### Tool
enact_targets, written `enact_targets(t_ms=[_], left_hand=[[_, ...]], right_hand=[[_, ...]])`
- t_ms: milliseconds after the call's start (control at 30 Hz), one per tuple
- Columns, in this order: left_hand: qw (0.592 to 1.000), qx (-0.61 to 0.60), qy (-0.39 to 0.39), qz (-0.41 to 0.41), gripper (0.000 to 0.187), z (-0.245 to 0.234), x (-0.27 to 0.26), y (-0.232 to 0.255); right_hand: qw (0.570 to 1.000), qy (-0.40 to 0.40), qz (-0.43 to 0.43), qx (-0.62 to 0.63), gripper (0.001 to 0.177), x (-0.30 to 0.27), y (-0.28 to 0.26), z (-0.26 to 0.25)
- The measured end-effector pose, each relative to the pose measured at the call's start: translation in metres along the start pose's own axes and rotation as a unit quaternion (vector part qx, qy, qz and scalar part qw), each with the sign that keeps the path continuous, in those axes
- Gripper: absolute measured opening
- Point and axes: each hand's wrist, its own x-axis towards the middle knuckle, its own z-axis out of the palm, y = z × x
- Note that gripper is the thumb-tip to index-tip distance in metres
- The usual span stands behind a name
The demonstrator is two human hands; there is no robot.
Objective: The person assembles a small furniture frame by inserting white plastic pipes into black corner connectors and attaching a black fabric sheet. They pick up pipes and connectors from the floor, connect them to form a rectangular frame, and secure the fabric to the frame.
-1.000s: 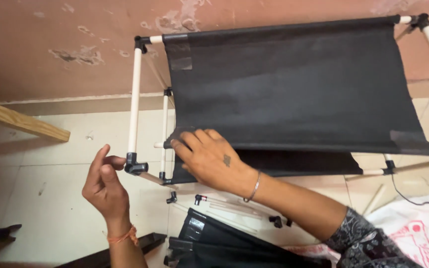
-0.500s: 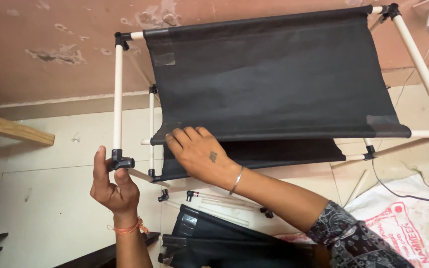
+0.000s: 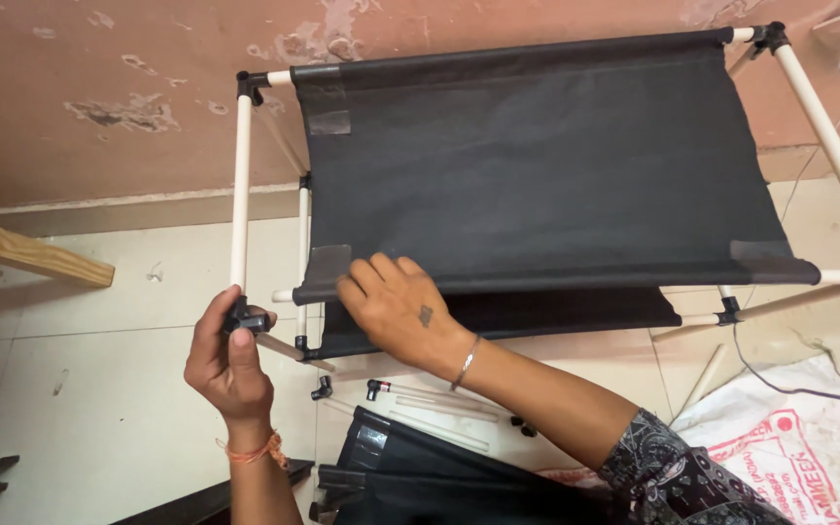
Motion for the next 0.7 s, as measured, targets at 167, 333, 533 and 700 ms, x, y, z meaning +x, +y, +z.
enact_targets(t_ms=[167, 333, 533, 700], left_hand=[[1.000, -0.005, 0.005, -0.014, 0.036, 0.002, 0.003, 0.004], [1.000, 0.004, 0.016, -0.009, 0.036, 0.008, 0.001, 0.006], [0.998, 0.046, 0.022, 0.033, 0.040, 0.010, 0.005, 0.006], [0.999, 0.040, 0.020, 0.024, 0.041, 0.010, 0.005, 0.005]], right_hand=[[0.999, 0.024, 0.009, 0.021, 0.013, 0.002, -0.008, -0.020], [0.999, 0.018, 0.021, 0.037, 0.021, 0.004, -0.009, -0.036], [0.999, 0.032, 0.019, 0.030, 0.023, 0.004, -0.004, -0.050], [0.998, 0.042, 0.020, 0.036, 0.023, 0.005, -0.005, -0.058]])
